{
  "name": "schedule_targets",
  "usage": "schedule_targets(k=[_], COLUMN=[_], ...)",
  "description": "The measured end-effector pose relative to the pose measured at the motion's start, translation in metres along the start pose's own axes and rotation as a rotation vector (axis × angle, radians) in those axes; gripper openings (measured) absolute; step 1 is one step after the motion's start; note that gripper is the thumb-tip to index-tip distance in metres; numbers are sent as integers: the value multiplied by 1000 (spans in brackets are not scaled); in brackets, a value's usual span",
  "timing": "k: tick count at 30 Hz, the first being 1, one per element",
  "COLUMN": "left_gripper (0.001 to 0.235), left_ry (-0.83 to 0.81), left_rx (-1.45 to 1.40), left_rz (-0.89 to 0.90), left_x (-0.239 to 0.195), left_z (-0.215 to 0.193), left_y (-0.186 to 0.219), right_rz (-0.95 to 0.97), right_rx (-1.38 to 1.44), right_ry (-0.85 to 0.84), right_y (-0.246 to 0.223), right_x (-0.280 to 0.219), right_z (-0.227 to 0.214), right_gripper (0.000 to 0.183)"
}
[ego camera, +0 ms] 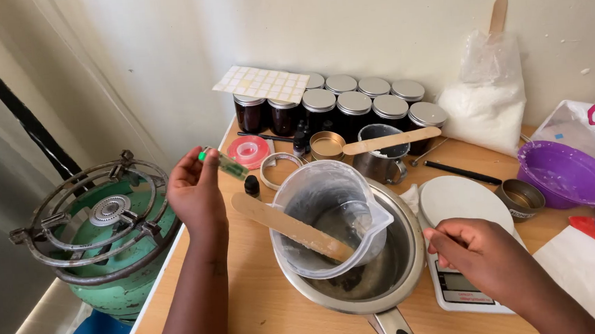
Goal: Lighting a gas stove and heating wax in a pot while stirring it with a wooden stick.
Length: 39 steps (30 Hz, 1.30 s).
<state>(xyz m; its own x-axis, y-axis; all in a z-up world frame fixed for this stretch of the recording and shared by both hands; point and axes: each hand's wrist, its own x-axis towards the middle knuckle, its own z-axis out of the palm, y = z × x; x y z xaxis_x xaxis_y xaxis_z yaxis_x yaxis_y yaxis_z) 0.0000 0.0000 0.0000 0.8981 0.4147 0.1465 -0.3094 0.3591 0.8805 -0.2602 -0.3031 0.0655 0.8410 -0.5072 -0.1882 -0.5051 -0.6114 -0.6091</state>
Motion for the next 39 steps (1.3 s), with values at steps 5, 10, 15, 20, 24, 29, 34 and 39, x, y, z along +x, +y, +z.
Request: schedule_targets(k=[5,10,15,20,24,29,34,39], left_gripper=[28,25,18,24,25,25,24,23], left_ry=[71,156,217,184,169,194,204,232], left_rx=[-29,-32,-39,-59,-85,-313,-225,-37], left_rz=[-56,-161,-230,-265,-246,-202,-151,-98], left_x=[7,6,24,32,52,84,107,143], left_z=[-7,-9,-23,-51,-75,-105,-138,-184], left_y=[1,16,9,29,37,34,28,27], right_rz=[-11,-58,-394,-767,-1109,-1128,-1092,-667], right_rx=[95,135,193,141,-28,111,305,137], right_ry=[80,201,335,231,-37,-12,228,-91], right_y=[10,-18,-68,-178,-260,-360,-407,-396], right_x=[6,-12,-42,-91,-96,-54,-1,59], right_z=[-3,-6,2,9,50,176,280,341], right_gripper=[43,43,39,30,36,4,15,48])
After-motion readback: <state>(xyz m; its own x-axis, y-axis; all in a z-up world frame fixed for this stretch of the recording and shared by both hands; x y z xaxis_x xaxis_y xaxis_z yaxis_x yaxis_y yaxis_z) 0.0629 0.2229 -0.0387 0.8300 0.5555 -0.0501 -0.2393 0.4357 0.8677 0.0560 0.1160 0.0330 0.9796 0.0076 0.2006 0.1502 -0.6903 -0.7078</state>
